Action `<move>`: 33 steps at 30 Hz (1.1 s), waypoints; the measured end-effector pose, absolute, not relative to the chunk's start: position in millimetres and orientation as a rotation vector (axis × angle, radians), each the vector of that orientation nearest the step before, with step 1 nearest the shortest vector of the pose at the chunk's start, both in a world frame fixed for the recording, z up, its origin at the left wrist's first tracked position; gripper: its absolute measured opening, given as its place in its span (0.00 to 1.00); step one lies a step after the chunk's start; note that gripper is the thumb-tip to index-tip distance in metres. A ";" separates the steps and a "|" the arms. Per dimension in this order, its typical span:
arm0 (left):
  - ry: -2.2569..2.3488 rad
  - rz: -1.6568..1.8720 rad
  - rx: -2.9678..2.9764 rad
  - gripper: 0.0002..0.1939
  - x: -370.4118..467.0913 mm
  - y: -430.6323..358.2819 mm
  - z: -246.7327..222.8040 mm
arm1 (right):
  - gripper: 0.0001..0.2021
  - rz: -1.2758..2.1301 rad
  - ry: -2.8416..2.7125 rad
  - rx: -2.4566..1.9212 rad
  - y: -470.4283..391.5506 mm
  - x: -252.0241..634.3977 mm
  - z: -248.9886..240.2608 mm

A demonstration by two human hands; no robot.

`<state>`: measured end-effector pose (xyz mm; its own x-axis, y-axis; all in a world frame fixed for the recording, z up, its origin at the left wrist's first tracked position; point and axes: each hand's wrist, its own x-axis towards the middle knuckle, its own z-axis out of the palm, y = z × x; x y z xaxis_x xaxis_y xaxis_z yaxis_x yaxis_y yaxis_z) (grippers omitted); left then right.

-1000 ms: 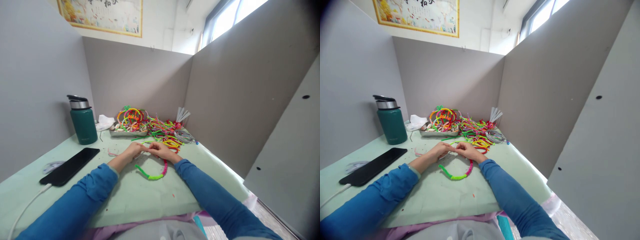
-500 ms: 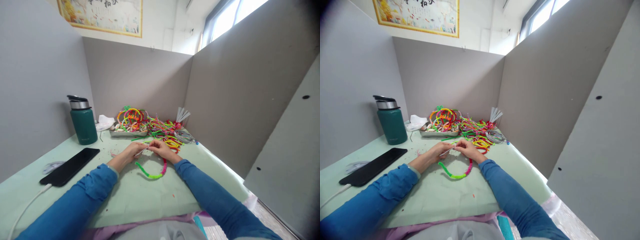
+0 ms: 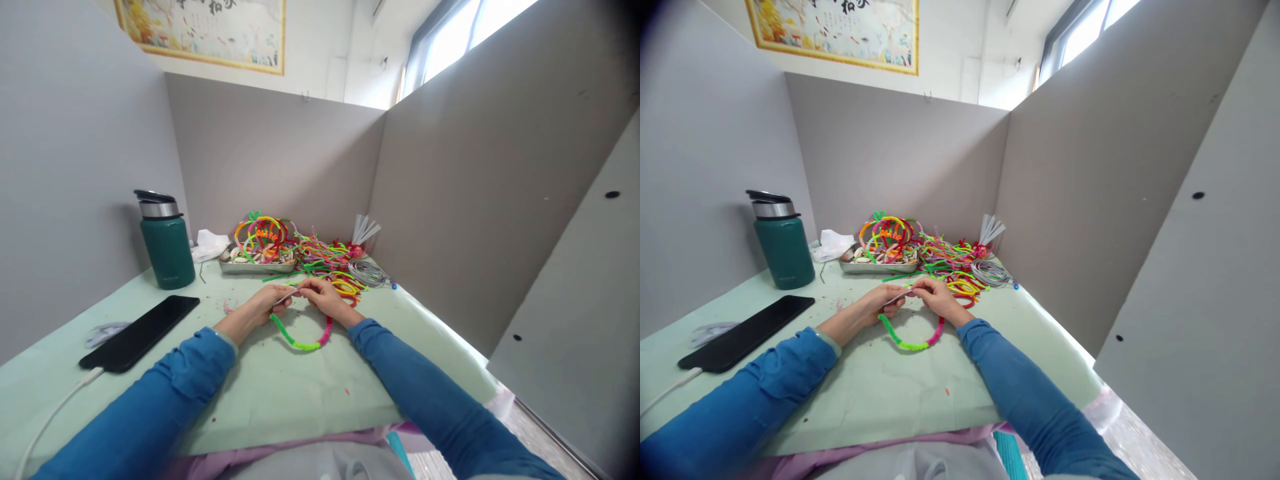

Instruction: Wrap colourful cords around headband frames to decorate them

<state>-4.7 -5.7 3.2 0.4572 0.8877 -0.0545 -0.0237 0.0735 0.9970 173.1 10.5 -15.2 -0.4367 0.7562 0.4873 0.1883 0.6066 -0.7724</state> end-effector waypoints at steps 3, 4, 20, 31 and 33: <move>0.856 0.828 1.303 0.10 -4.2 -5.6 1.5 | 0.09 0.850 -1.945 -0.742 10.6 173.4 -15.9; 0.860 0.827 1.300 0.10 -4.1 -5.3 0.7 | 0.08 0.867 -1.943 -0.736 10.7 173.4 -16.3; 0.966 0.851 1.467 0.23 -7.7 1.1 -10.6 | 0.09 0.964 -1.884 -0.731 11.0 172.1 -16.7; 0.971 0.778 1.619 0.26 -5.5 -9.0 -2.8 | 0.06 0.827 -1.865 -0.813 21.5 174.6 -19.6; 0.950 0.751 1.613 0.27 -5.8 -8.9 -3.0 | 0.06 0.820 -1.855 -0.821 22.5 174.8 -20.6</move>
